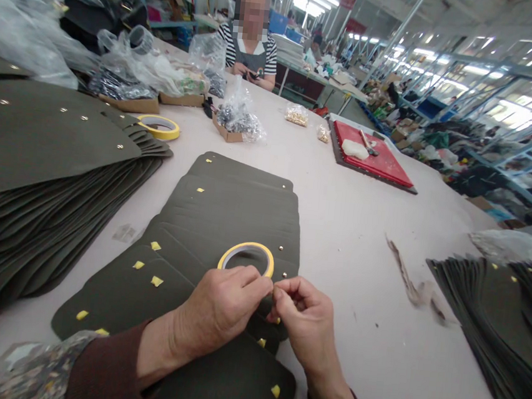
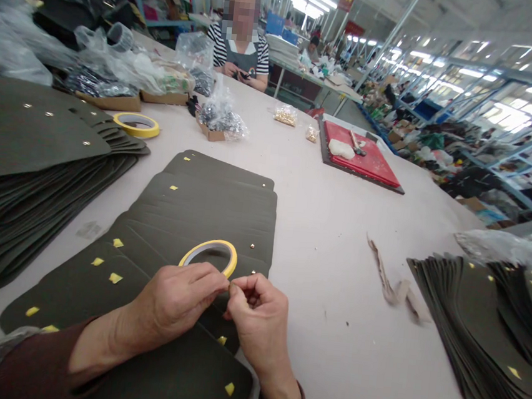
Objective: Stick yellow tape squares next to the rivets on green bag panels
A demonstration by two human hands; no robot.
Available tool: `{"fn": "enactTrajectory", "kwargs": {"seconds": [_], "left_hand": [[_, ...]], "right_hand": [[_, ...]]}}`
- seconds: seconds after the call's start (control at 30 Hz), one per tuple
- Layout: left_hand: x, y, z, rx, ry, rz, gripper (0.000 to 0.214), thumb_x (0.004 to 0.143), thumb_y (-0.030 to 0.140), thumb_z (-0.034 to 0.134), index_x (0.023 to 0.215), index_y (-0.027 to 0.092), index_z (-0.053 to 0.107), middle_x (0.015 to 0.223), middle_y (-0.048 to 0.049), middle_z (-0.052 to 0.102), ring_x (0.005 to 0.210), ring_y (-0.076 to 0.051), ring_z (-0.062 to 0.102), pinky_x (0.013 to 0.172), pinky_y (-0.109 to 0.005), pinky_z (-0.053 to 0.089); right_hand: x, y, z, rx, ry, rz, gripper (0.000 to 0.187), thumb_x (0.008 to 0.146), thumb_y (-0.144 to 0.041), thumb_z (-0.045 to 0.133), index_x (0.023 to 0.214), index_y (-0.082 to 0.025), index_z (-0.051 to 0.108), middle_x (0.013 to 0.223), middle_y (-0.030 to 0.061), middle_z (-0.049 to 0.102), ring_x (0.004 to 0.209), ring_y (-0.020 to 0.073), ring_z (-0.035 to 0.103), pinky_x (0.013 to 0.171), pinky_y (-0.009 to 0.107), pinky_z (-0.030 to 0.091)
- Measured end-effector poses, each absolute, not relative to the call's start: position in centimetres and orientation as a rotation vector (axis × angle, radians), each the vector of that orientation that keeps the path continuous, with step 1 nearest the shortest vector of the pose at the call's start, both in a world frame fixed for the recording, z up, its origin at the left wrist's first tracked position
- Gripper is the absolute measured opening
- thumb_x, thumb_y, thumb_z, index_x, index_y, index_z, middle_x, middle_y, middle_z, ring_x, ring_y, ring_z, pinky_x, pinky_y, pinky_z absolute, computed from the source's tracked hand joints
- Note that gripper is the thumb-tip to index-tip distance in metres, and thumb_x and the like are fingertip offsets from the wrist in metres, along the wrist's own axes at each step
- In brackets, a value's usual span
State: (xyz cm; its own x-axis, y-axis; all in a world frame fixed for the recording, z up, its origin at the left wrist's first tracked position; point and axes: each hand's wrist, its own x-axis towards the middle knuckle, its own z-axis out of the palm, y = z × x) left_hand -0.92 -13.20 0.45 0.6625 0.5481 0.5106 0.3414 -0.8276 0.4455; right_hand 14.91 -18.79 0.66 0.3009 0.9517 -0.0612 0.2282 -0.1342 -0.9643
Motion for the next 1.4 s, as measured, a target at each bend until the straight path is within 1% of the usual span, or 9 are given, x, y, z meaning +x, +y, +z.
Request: {"fn": "enactTrajectory", "kwargs": {"seconds": [0.13, 0.33, 0.53, 0.7, 0.87, 0.97, 1.23, 1.3, 1.4], "left_hand": [[-0.7, -13.9, -0.1, 2.559, 0.62, 0.983, 0.014, 0.093, 0.011, 0.043, 0.088, 0.017, 0.055, 0.076, -0.0012, 0.059, 0.068, -0.015, 0.056, 0.062, -0.024, 0.046], [-0.5, -13.5, -1.1, 2.8, 0.888, 0.546, 0.009, 0.09, 0.012, 0.052, 0.086, 0.02, 0.053, 0.079, -0.0012, 0.057, 0.071, -0.021, 0.053, 0.059, -0.031, 0.045], [-0.4, -13.3, -1.0, 2.794, 0.9, 0.362, 0.006, 0.09, 0.015, 0.055, 0.088, 0.02, 0.052, 0.084, -0.0023, 0.057, 0.076, -0.022, 0.051, 0.063, -0.033, 0.047], [-0.5, -13.3, -1.2, 2.769, 0.895, 0.357, 0.006, 0.091, 0.016, 0.053, 0.087, 0.02, 0.052, 0.085, -0.0025, 0.056, 0.076, -0.021, 0.05, 0.064, -0.034, 0.046], [-0.5, -13.3, -1.3, 2.737, 0.906, 0.364, 0.005, 0.092, 0.016, 0.053, 0.088, 0.02, 0.052, 0.085, -0.0022, 0.056, 0.076, -0.022, 0.05, 0.064, -0.034, 0.046], [-0.4, -13.3, -1.2, 2.734, 0.906, 0.351, 0.006, 0.091, 0.016, 0.054, 0.087, 0.02, 0.052, 0.084, -0.002, 0.056, 0.075, -0.021, 0.05, 0.063, -0.034, 0.046], [-0.4, -13.2, -1.1, 2.747, 0.924, 0.361, 0.007, 0.091, 0.015, 0.053, 0.086, 0.02, 0.052, 0.083, -0.0021, 0.056, 0.075, -0.021, 0.05, 0.063, -0.033, 0.045], [-0.4, -13.2, -1.2, 2.748, 0.928, 0.374, 0.007, 0.092, 0.015, 0.053, 0.086, 0.02, 0.053, 0.083, -0.0021, 0.056, 0.075, -0.021, 0.05, 0.064, -0.032, 0.045], [-0.5, -13.2, -1.3, 2.74, 0.934, 0.383, 0.007, 0.092, 0.015, 0.052, 0.088, 0.02, 0.053, 0.083, -0.0019, 0.056, 0.076, -0.02, 0.051, 0.064, -0.031, 0.045]], "right_hand": [[16.9, -17.9, -0.5, -1.601, -0.824, 1.055, 0.02, 0.071, -0.035, 0.07, 0.068, -0.016, 0.063, 0.048, -0.0033, 0.06, 0.041, 0.0096, 0.056, 0.044, 0.019, 0.046], [19.5, -17.4, -1.3, -1.746, -0.855, 1.104, 0.033, 0.067, -0.044, 0.077, 0.076, -0.014, 0.071, 0.057, -0.0006, 0.064, 0.048, 0.0101, 0.058, 0.05, 0.021, 0.053], [19.2, -17.0, -1.6, -1.88, -1.12, 0.96, 0.029, 0.078, -0.044, 0.066, 0.077, -0.016, 0.07, 0.058, -0.0002, 0.063, 0.05, 0.0115, 0.057, 0.048, 0.022, 0.051], [19.3, -16.7, -1.3, -1.95, -1.339, 0.801, 0.024, 0.08, -0.04, 0.063, 0.076, -0.017, 0.071, 0.06, 0.0003, 0.063, 0.051, 0.012, 0.055, 0.047, 0.022, 0.048], [20.1, -16.8, -1.6, -1.849, -1.088, 1.059, 0.03, 0.076, -0.046, 0.068, 0.076, -0.016, 0.07, 0.058, -0.0003, 0.062, 0.049, 0.0109, 0.056, 0.048, 0.021, 0.05], [20.3, -17.1, -1.9, -1.798, -1.059, 1.097, 0.031, 0.074, -0.046, 0.07, 0.076, -0.016, 0.07, 0.058, -0.0006, 0.062, 0.05, 0.0105, 0.056, 0.05, 0.021, 0.051], [19.0, -16.8, -1.7, -1.928, -1.418, 0.733, 0.022, 0.083, -0.038, 0.061, 0.078, -0.019, 0.069, 0.06, -0.0003, 0.064, 0.051, 0.0127, 0.057, 0.049, 0.023, 0.048], [18.8, -16.6, -1.5, -1.971, -1.423, 0.675, 0.02, 0.083, -0.037, 0.062, 0.088, -0.019, 0.068, 0.057, -0.0017, 0.063, 0.049, 0.0134, 0.057, 0.049, 0.023, 0.048], [18.9, -17.0, -1.6, -2.016, -1.296, 0.68, 0.031, 0.08, -0.04, 0.065, 0.102, -0.02, 0.06, 0.052, -0.0053, 0.059, 0.045, 0.0146, 0.058, 0.046, 0.024, 0.048]]}}
